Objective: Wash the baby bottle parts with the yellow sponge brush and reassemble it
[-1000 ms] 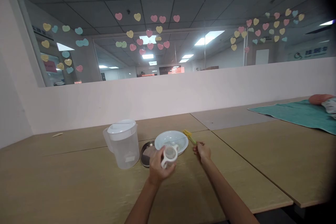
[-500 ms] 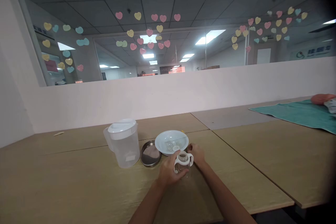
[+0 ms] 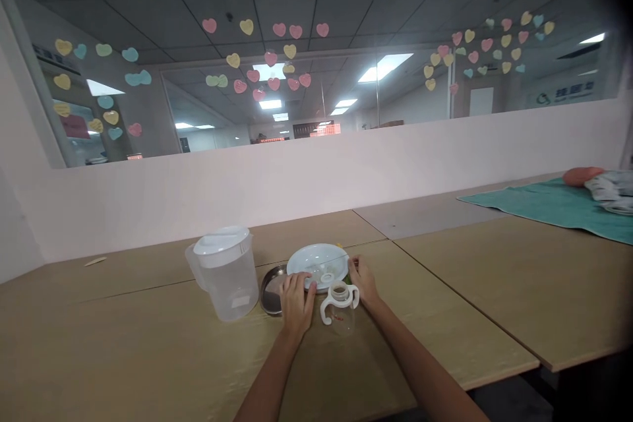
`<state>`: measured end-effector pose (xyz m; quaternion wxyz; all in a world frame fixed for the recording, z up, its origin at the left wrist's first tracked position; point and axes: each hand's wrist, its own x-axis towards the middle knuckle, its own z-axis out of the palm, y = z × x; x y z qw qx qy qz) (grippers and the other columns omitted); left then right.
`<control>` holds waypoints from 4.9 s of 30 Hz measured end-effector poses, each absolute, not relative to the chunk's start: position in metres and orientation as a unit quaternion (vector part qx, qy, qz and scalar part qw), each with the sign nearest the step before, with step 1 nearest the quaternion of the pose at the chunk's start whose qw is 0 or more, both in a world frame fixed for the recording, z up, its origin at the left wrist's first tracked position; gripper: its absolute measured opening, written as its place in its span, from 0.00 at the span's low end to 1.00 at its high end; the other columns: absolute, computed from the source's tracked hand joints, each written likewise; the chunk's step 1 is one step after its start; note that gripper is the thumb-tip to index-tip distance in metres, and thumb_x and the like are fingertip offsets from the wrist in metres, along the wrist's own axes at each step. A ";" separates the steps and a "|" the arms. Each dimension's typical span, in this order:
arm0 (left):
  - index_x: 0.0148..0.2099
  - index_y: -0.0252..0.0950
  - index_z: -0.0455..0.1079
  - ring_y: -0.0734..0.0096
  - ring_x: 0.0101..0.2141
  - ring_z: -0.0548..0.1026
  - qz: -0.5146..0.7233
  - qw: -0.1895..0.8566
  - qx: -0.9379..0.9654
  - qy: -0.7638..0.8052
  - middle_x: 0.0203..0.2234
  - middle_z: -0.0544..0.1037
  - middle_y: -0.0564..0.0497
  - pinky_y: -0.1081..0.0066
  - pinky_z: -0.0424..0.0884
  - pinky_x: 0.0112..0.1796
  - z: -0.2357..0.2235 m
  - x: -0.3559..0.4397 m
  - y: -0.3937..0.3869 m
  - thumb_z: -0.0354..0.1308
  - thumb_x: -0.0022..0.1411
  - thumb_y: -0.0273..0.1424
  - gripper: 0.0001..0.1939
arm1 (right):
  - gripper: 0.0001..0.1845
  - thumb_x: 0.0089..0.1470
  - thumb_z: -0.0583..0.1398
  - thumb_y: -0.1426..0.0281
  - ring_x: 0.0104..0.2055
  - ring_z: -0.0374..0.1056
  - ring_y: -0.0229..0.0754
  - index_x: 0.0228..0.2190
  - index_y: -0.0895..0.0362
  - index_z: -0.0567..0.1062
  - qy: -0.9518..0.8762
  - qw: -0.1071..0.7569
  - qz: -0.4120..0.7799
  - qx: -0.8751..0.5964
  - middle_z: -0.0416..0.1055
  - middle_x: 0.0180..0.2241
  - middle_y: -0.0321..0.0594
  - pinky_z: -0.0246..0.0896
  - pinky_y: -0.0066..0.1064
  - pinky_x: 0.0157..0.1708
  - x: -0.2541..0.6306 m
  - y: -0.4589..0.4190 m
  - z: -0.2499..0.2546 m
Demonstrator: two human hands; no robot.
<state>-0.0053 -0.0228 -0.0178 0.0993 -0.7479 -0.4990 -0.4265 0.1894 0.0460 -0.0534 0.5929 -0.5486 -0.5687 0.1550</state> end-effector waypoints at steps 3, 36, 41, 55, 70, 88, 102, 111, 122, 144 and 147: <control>0.42 0.37 0.68 0.61 0.46 0.67 -0.395 0.128 -0.764 -0.494 0.40 0.74 0.48 0.59 0.57 0.48 -0.021 -0.005 -0.016 0.43 0.65 0.39 0.16 | 0.26 0.55 0.47 0.52 0.45 0.66 0.44 0.43 0.58 0.68 -0.583 0.609 0.171 -0.510 0.70 0.44 0.48 0.60 0.35 0.45 0.187 0.050 -0.056; 0.38 0.44 0.74 0.56 0.54 0.62 -0.377 0.094 -0.769 -0.508 0.44 0.75 0.51 0.42 0.41 0.55 -0.021 -0.004 -0.014 0.43 0.66 0.36 0.16 | 0.16 0.55 0.53 0.61 0.40 0.67 0.43 0.33 0.55 0.77 -0.559 0.684 -0.009 -0.468 0.74 0.36 0.45 0.59 0.34 0.45 0.191 0.028 -0.031; 0.38 0.42 0.73 0.58 0.50 0.66 -0.369 0.052 -0.769 -0.520 0.38 0.78 0.51 0.45 0.44 0.55 -0.018 -0.004 -0.015 0.41 0.66 0.38 0.19 | 0.18 0.54 0.54 0.60 0.34 0.68 0.40 0.39 0.58 0.75 -0.511 0.719 -0.036 -0.470 0.74 0.35 0.44 0.61 0.31 0.40 0.191 0.024 -0.026; 0.37 0.39 0.73 0.61 0.44 0.69 -0.333 0.065 -0.766 -0.545 0.35 0.78 0.48 0.47 0.44 0.55 -0.008 0.001 -0.005 0.40 0.66 0.38 0.21 | 0.22 0.55 0.51 0.56 0.28 0.67 0.38 0.38 0.58 0.76 -0.580 0.626 -0.046 -0.519 0.75 0.32 0.44 0.59 0.28 0.31 0.193 0.034 -0.038; 0.33 0.41 0.71 0.63 0.42 0.69 -0.344 -0.013 -0.770 -0.537 0.32 0.77 0.53 0.49 0.46 0.55 -0.008 0.001 -0.005 0.40 0.65 0.44 0.22 | 0.21 0.56 0.49 0.57 0.28 0.68 0.38 0.37 0.56 0.76 -0.620 0.574 0.014 -0.535 0.76 0.34 0.42 0.56 0.26 0.28 0.191 0.032 -0.038; 0.33 0.38 0.63 0.61 0.48 0.66 -0.438 -0.046 -0.733 -0.519 0.42 0.71 0.49 0.55 0.53 0.52 -0.012 -0.001 -0.011 0.59 0.50 0.38 0.12 | 0.20 0.53 0.49 0.61 0.27 0.67 0.37 0.39 0.55 0.75 -0.597 0.565 0.041 -0.568 0.74 0.29 0.39 0.55 0.25 0.26 0.190 0.028 -0.032; 0.29 0.37 0.62 0.72 0.31 0.69 -0.533 -0.120 -0.686 -0.480 0.25 0.70 0.55 0.71 0.65 0.38 -0.010 -0.001 -0.009 0.56 0.52 0.39 0.11 | 0.13 0.42 0.53 0.66 0.24 0.63 0.39 0.28 0.58 0.75 -0.543 0.637 0.178 -0.517 0.68 0.20 0.35 0.56 0.26 0.25 0.194 0.035 -0.035; 0.47 0.34 0.65 0.68 0.38 0.74 -0.569 -0.192 -0.663 -0.446 0.37 0.77 0.47 0.70 0.68 0.42 -0.016 -0.007 0.002 0.56 0.53 0.36 0.19 | 0.15 0.40 0.57 0.64 0.27 0.66 0.40 0.28 0.60 0.77 -0.476 0.700 0.258 -0.466 0.73 0.26 0.41 0.60 0.28 0.26 0.199 0.039 -0.035; 0.46 0.36 0.72 0.64 0.44 0.73 -0.562 -0.128 -0.653 -0.491 0.42 0.77 0.47 0.63 0.66 0.48 -0.017 -0.015 0.006 0.53 0.57 0.39 0.18 | 0.23 0.42 0.59 0.50 0.22 0.67 0.38 0.29 0.57 0.73 -0.383 0.756 0.409 -0.337 0.75 0.29 0.42 0.65 0.30 0.21 0.208 0.039 -0.022; 0.42 0.38 0.75 0.64 0.40 0.74 -0.538 -0.074 -0.663 -0.516 0.39 0.78 0.47 0.65 0.67 0.44 -0.023 -0.018 0.009 0.53 0.58 0.38 0.15 | 0.22 0.44 0.61 0.49 0.23 0.65 0.35 0.25 0.57 0.69 -0.415 0.734 0.488 -0.228 0.69 0.22 0.36 0.63 0.28 0.23 0.198 0.024 -0.008; 0.41 0.38 0.75 0.63 0.39 0.74 -0.532 -0.062 -0.668 -0.517 0.38 0.79 0.47 0.64 0.67 0.44 -0.022 -0.018 0.008 0.53 0.57 0.37 0.14 | 0.22 0.46 0.60 0.49 0.23 0.64 0.36 0.25 0.57 0.70 -0.436 0.729 0.470 -0.240 0.68 0.22 0.36 0.64 0.28 0.23 0.197 0.025 -0.010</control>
